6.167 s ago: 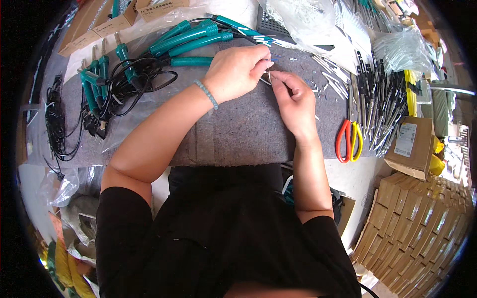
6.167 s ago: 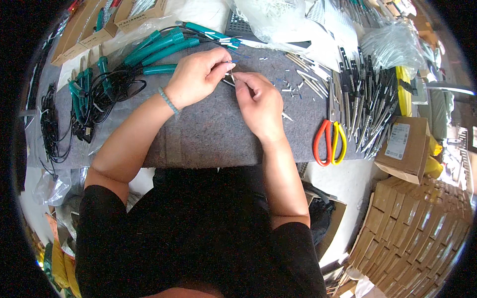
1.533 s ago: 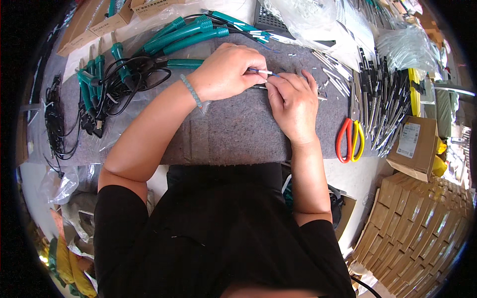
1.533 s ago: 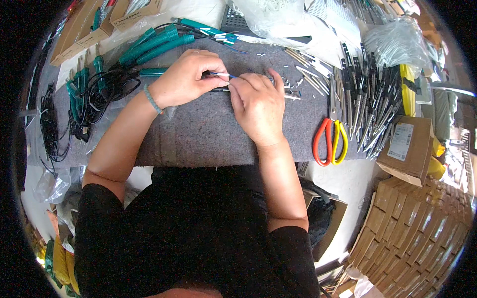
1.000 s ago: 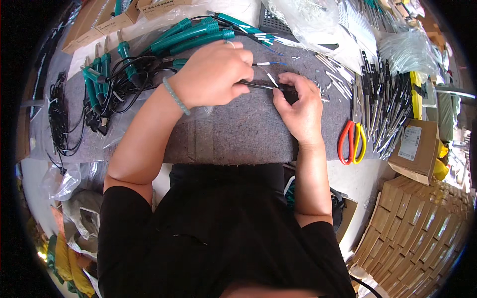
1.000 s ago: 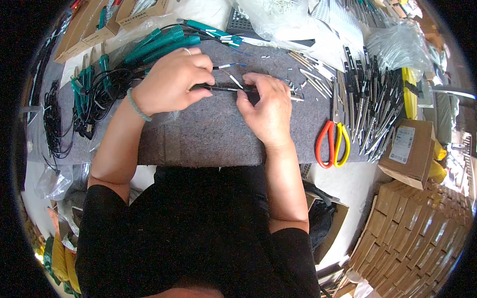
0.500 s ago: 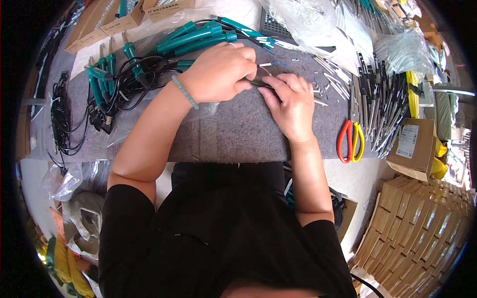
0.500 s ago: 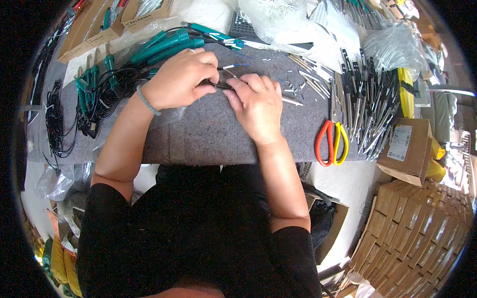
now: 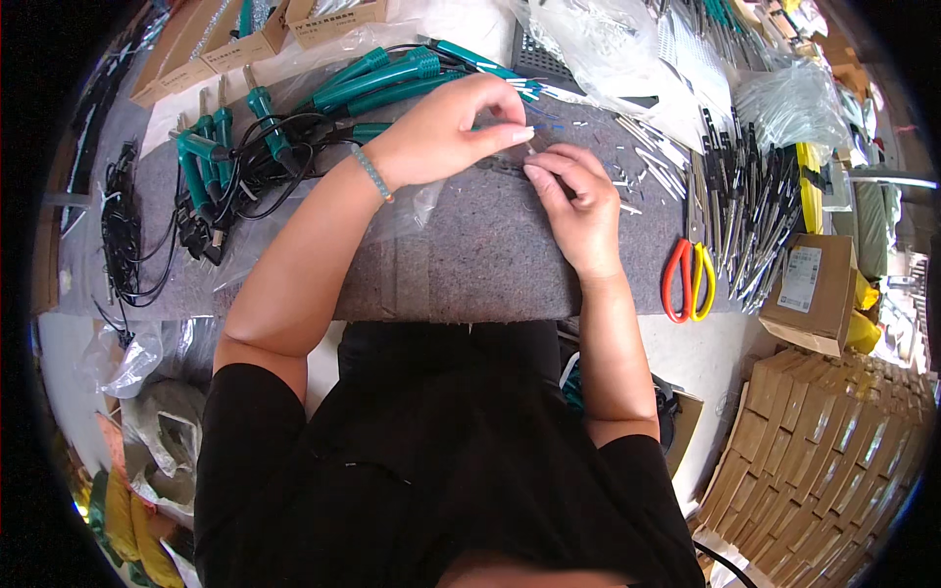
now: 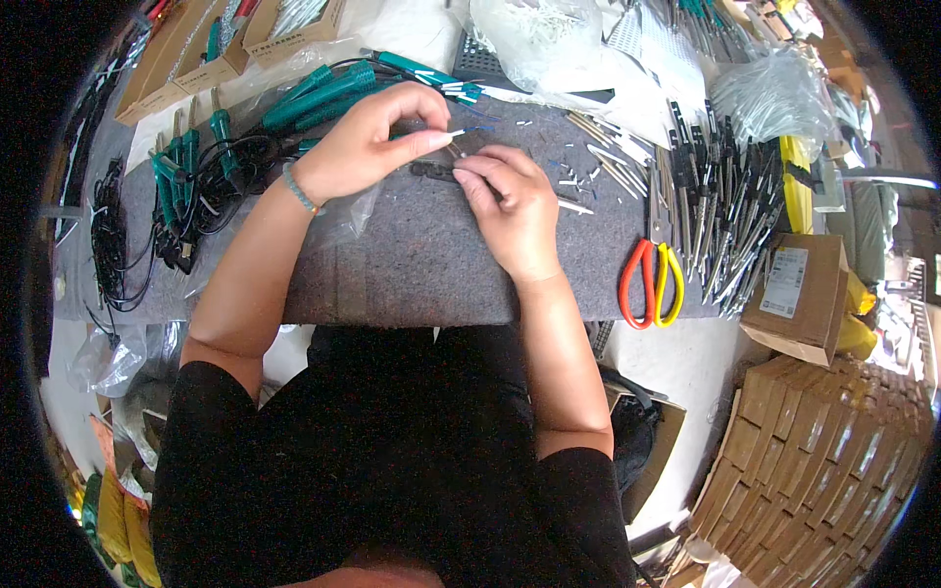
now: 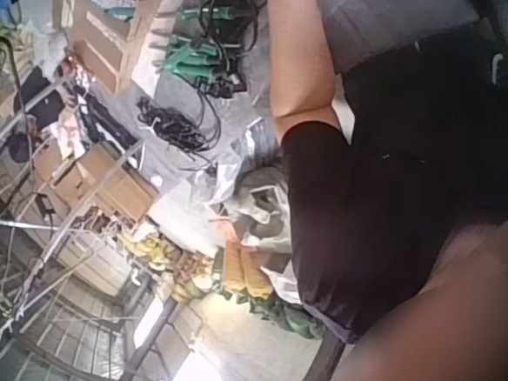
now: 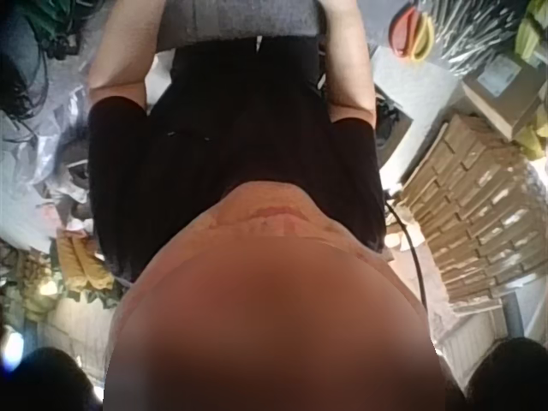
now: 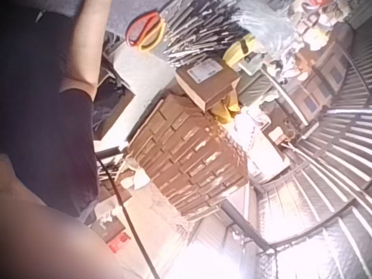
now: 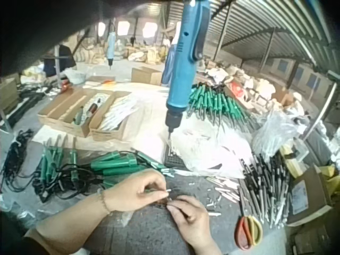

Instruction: Assembling small electronic components by trimming wires with scissors and soldering them to connectors.

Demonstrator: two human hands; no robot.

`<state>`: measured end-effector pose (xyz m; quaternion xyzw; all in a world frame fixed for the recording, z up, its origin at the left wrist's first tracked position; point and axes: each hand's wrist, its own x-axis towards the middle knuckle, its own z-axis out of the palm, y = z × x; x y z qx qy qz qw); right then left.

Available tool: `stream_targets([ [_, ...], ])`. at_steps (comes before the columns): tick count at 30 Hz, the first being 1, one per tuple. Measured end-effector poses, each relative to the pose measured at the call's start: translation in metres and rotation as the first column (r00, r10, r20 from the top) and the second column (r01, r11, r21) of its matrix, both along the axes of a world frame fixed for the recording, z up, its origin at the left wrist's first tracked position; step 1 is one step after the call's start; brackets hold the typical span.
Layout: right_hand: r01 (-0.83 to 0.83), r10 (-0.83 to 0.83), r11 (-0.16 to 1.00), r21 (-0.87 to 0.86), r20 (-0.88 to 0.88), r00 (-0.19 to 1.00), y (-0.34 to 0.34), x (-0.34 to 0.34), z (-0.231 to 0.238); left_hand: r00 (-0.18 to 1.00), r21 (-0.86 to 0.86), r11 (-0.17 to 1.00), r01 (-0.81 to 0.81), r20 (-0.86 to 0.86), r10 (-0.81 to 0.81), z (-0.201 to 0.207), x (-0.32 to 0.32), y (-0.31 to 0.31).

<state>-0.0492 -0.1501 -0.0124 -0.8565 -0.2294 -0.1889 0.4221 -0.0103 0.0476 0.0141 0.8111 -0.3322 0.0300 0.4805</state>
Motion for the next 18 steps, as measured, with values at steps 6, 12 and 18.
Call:
stream_targets([
  [6,0.16,-0.069,0.957,0.242,-0.346,0.936,0.0,-0.003,0.003,0.987,0.088,0.989,-0.118,-0.095,0.126,-0.012,0.002,-0.015],
  [12,0.05,-0.004,0.976,0.213,-0.211,0.977,-0.001,0.001,0.003,0.997,0.109,0.993,0.052,0.049,-0.058,-0.013,0.001,-0.005],
  [18,0.106,-0.032,0.967,0.233,-0.3,0.953,-0.004,-0.001,0.001,0.95,-0.152,0.988,0.01,-0.307,-0.057,-0.002,-0.009,-0.02],
])
